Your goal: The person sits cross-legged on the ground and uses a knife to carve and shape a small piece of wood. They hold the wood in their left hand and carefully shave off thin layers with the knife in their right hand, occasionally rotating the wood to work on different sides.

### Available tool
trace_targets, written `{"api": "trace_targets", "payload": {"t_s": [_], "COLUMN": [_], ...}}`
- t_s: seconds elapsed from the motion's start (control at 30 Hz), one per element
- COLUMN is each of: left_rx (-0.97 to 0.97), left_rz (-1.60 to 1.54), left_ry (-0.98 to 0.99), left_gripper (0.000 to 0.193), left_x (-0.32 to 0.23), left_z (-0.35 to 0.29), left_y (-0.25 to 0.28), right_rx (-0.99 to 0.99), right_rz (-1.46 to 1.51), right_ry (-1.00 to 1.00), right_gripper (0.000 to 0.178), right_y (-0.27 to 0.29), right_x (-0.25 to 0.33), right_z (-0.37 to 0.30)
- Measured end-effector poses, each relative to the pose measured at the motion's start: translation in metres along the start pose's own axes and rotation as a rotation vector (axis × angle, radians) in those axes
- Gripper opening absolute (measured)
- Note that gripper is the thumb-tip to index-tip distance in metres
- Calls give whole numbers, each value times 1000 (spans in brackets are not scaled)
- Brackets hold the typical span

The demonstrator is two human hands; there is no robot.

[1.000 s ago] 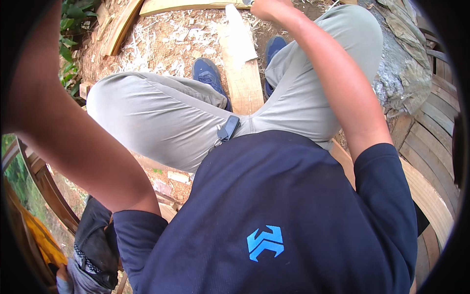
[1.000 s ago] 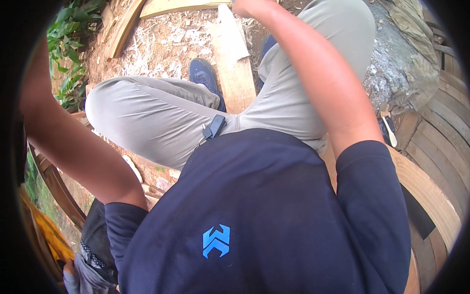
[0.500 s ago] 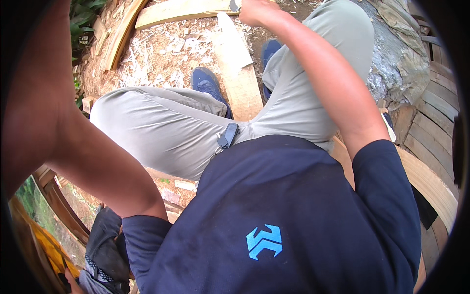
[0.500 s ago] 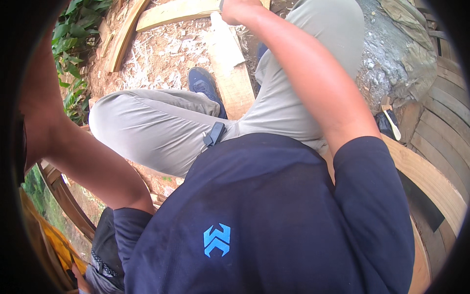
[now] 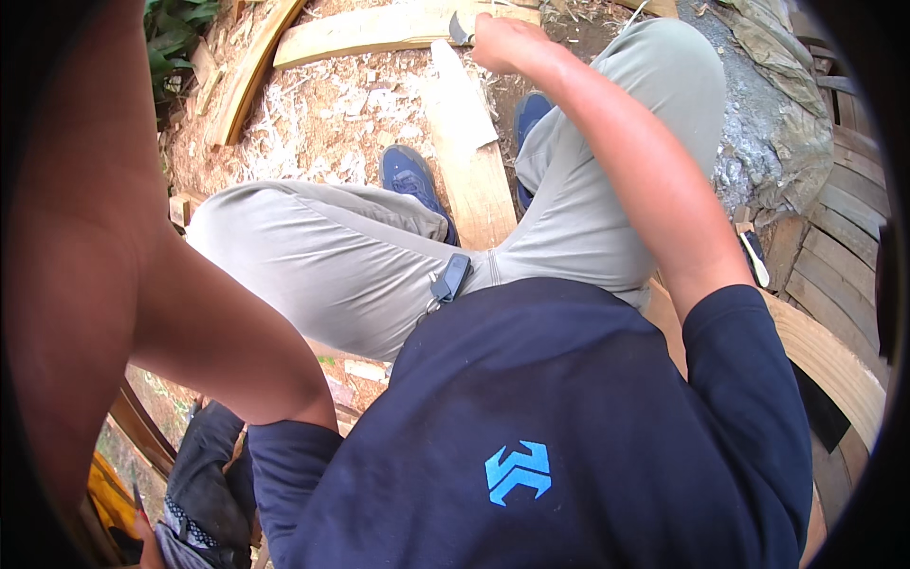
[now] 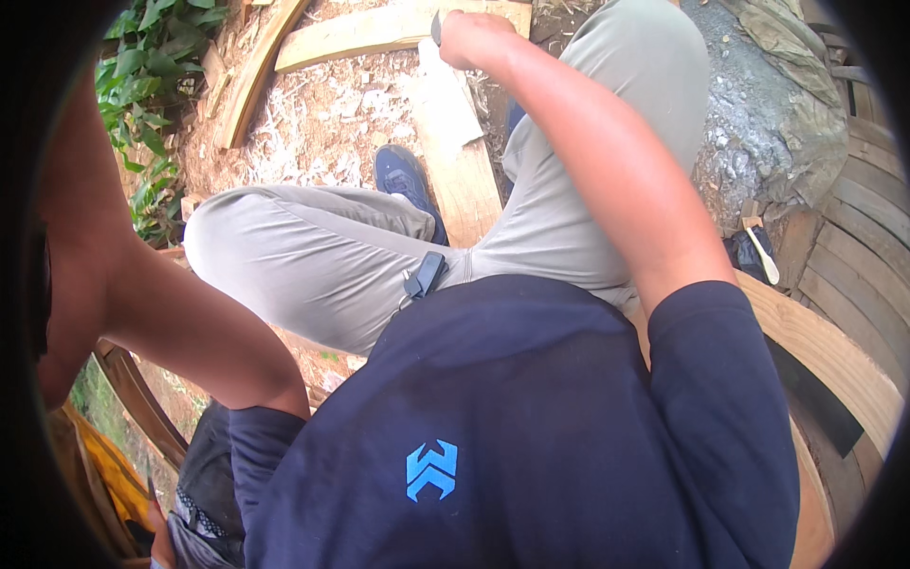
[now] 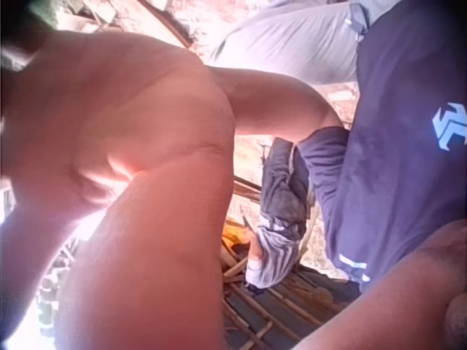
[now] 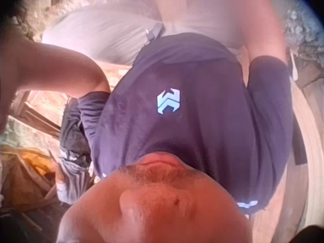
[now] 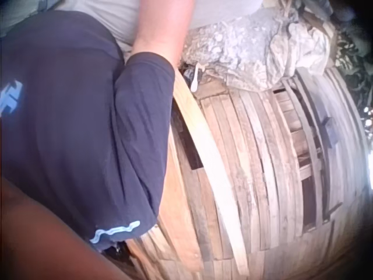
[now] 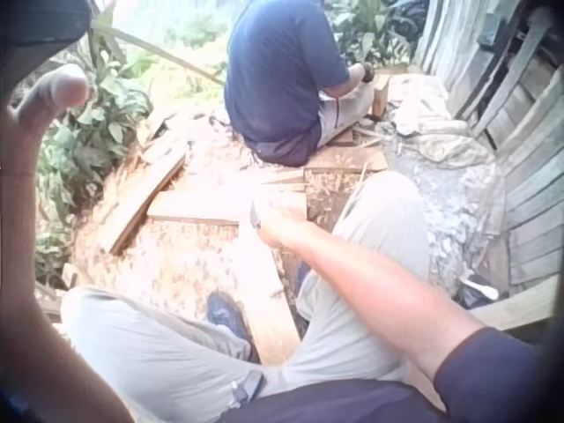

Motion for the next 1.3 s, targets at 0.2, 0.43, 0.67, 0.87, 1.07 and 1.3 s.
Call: {"api": "trace_targets", "payload": {"t_s": [0.2, 0.43, 0.67, 0.87, 1.07, 1.3], "left_rx": [16, 25, 21, 24, 18, 14], "left_rz": [-25, -48, -42, -55, -48, -51], "left_ry": [-20, -31, -44, -53, -65, -83], "left_gripper": [31, 31, 32, 32, 33, 33], "left_x": [-6, -4, -17, -15, -19, -22], "left_z": [-1, -1, 0, 1, 3, 3], "left_y": [-1, -1, -4, 0, -1, 0], "right_rx": [-45, -23, -48, -27, -9, -4], "right_rz": [-23, -28, -11, -24, -20, -28], "right_ry": [-47, -59, -27, -47, -26, -24], "right_gripper": [37, 39, 39, 38, 41, 42], "right_y": [1, 1, -3, -2, -1, -1], "right_x": [3, 2, 5, 3, 3, 2], "right_z": [-3, -3, 0, -1, -1, -1]}}
Point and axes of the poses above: each hand's wrist, its own z-axis towards the middle knuckle, its own y-axis out of the back of the hand, x = y × z, the point moved 3 cm from there along z, towards the middle knuckle, and after that the axes turned 13 degrees about -y, right-handed, at the moved point
